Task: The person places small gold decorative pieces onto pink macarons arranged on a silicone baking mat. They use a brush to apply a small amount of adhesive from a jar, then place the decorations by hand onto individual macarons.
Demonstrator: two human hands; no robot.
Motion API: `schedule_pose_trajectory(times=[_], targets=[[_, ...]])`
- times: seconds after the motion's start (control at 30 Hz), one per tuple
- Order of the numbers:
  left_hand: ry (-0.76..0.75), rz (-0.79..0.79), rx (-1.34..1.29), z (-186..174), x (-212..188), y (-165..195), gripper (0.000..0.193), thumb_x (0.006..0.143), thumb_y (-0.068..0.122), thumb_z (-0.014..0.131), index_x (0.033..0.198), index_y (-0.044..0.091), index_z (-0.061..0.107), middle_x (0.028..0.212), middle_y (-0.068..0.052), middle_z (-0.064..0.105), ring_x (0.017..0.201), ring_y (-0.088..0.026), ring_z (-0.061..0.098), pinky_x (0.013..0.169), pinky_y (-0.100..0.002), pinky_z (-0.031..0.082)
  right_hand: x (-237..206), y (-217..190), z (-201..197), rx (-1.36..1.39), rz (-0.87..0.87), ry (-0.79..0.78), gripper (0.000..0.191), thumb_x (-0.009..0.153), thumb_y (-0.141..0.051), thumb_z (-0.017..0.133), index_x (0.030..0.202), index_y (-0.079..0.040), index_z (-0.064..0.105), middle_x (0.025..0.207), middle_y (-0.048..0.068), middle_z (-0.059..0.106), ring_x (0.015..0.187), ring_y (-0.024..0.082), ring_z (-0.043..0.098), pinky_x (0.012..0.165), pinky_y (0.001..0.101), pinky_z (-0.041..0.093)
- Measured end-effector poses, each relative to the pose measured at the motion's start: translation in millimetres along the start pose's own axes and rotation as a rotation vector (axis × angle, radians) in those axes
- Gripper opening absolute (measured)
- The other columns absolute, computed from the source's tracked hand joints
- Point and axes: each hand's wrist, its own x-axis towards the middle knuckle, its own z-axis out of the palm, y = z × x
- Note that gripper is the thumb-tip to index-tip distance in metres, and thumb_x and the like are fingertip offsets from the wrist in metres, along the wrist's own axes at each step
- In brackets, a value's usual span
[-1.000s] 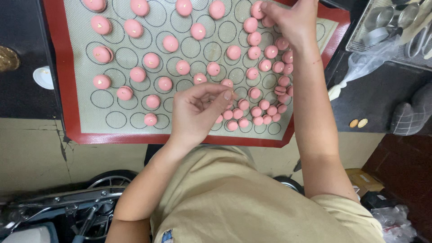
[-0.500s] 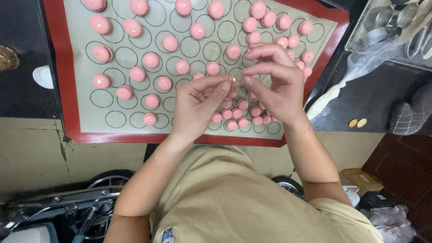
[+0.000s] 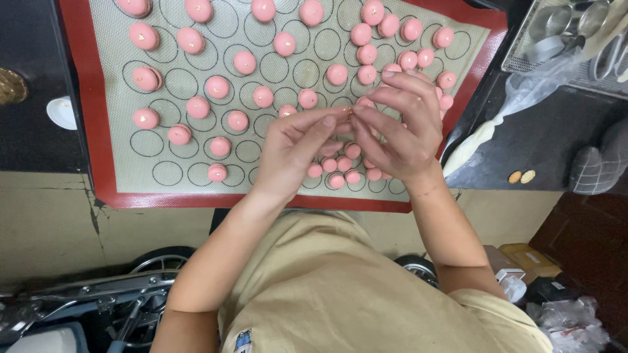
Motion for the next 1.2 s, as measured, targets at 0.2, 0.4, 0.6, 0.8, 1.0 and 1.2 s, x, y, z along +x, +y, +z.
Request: schedule_pose_trajectory(times=[0.2,0.4,0.6,0.8,1.0,1.2], targets=[[0.106,0.498,0.999,5,27,0,0.038,0.099,0.018,0.066,0.134,0.002,0.063,0.132,-0.017,0.063,0.113,-0.028,0.064,0.096,-0.036,0.053,-15,14,-6,-0.017,0.196,0.082,0.027,0.082,0.003,0.080,0.107,-0.003,0.070,0.115,0.013,0.066,0.117,0.034,0.062,0.100,0.0458,0.050],[-0.021,0.632,1.599,-2,84,7,0.056,0.100,0.030,0.071,0.146,0.003,0.052,0.151,-0.018,0.047,0.135,-0.036,0.048,0.112,-0.053,0.040,-45,28,-10,-0.023,0.340,0.140,0.023,0.089,0.002,0.075,0.111,0.000,0.069,0.117,0.014,0.064,0.117,0.033,0.061,0.104,0.0442,0.051],[-0.058,0.684,1.879,11,107,11,0.066,0.100,0.042,0.068,0.151,0.004,0.050,0.160,-0.020,0.035,0.148,-0.035,0.032,0.119,-0.064,0.023,-77,36,-13,-0.034,0.455,0.174,0.017,0.094,0.000,0.073,0.111,0.001,0.071,0.117,0.014,0.064,0.117,0.033,0.062,0.101,0.0413,0.053],[-0.073,0.695,1.909,16,111,11,0.068,0.101,0.045,0.069,0.152,0.004,0.050,0.165,-0.019,0.029,0.152,-0.035,0.028,0.120,-0.066,0.020,-93,45,-18,-0.018,0.469,0.231,0.015,0.093,-0.001,0.071,0.108,0.002,0.070,0.116,0.014,0.065,0.117,0.033,0.062,0.102,0.0425,0.053],[-0.072,0.696,1.927,17,111,9,0.066,0.103,0.045,0.068,0.150,0.002,0.050,0.165,-0.019,0.030,0.152,-0.034,0.029,0.121,-0.065,0.020,-95,48,-22,-0.010,0.468,0.239,0.014,0.097,-0.004,0.071,0.108,0.003,0.070,0.116,0.015,0.065,0.118,0.033,0.062,0.101,0.0415,0.053],[-0.035,0.657,1.761,18,108,14,0.057,0.101,0.041,0.071,0.144,0.006,0.056,0.158,-0.018,0.039,0.144,-0.037,0.035,0.118,-0.064,0.024,-96,49,-24,-0.046,0.472,0.231,0.013,0.098,-0.005,0.070,0.108,0.003,0.070,0.116,0.015,0.065,0.117,0.033,0.063,0.103,0.0428,0.054]])
